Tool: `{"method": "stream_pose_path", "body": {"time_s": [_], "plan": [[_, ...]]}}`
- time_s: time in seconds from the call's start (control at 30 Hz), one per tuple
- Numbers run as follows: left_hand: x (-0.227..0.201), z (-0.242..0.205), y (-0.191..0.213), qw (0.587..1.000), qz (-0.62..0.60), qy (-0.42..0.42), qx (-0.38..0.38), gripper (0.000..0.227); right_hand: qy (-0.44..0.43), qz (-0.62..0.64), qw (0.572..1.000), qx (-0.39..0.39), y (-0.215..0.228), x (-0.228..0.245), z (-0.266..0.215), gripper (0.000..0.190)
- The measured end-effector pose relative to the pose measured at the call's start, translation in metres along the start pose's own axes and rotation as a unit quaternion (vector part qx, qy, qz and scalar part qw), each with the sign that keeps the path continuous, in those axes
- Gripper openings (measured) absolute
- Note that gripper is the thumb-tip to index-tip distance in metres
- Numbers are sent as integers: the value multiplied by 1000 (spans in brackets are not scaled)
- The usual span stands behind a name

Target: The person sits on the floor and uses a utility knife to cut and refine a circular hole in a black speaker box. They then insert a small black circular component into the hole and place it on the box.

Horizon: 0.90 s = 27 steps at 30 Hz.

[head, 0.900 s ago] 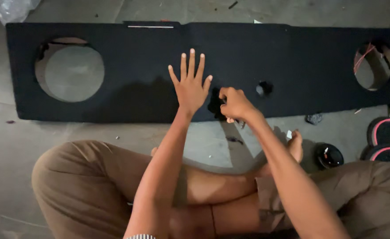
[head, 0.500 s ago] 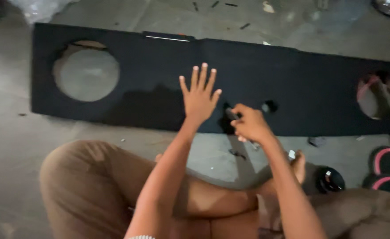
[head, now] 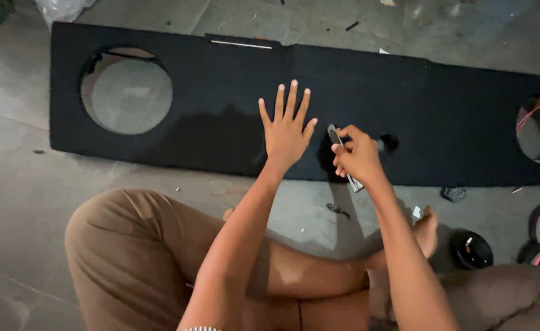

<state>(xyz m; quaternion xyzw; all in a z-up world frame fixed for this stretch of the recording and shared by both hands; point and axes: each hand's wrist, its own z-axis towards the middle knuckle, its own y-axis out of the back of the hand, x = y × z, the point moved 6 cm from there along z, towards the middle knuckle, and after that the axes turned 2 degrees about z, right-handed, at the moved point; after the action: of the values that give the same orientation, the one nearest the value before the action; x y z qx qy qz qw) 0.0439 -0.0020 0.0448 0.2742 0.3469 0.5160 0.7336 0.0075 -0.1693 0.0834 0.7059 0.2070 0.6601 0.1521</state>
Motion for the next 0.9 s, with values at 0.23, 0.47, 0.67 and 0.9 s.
{"method": "stream_pose_path", "body": {"time_s": [0.23, 0.47, 0.67, 0.9], "plan": [[-2, -1, 2, 1000, -9, 4, -6, 66, 1, -31, 1000, -5, -3, 8, -4, 25], [2, -2, 1, 1000, -4, 9, 8, 67, 66, -192, 978, -41, -20, 11, -1, 26], [1, 3, 3, 1000, -20, 9, 3, 67, 4, -224, 973, 58, -31, 2, 45, 32], [0, 2, 2, 1000, -17, 6, 6, 68, -62, -170, 972, 152, -16, -4, 47, 25]]}}
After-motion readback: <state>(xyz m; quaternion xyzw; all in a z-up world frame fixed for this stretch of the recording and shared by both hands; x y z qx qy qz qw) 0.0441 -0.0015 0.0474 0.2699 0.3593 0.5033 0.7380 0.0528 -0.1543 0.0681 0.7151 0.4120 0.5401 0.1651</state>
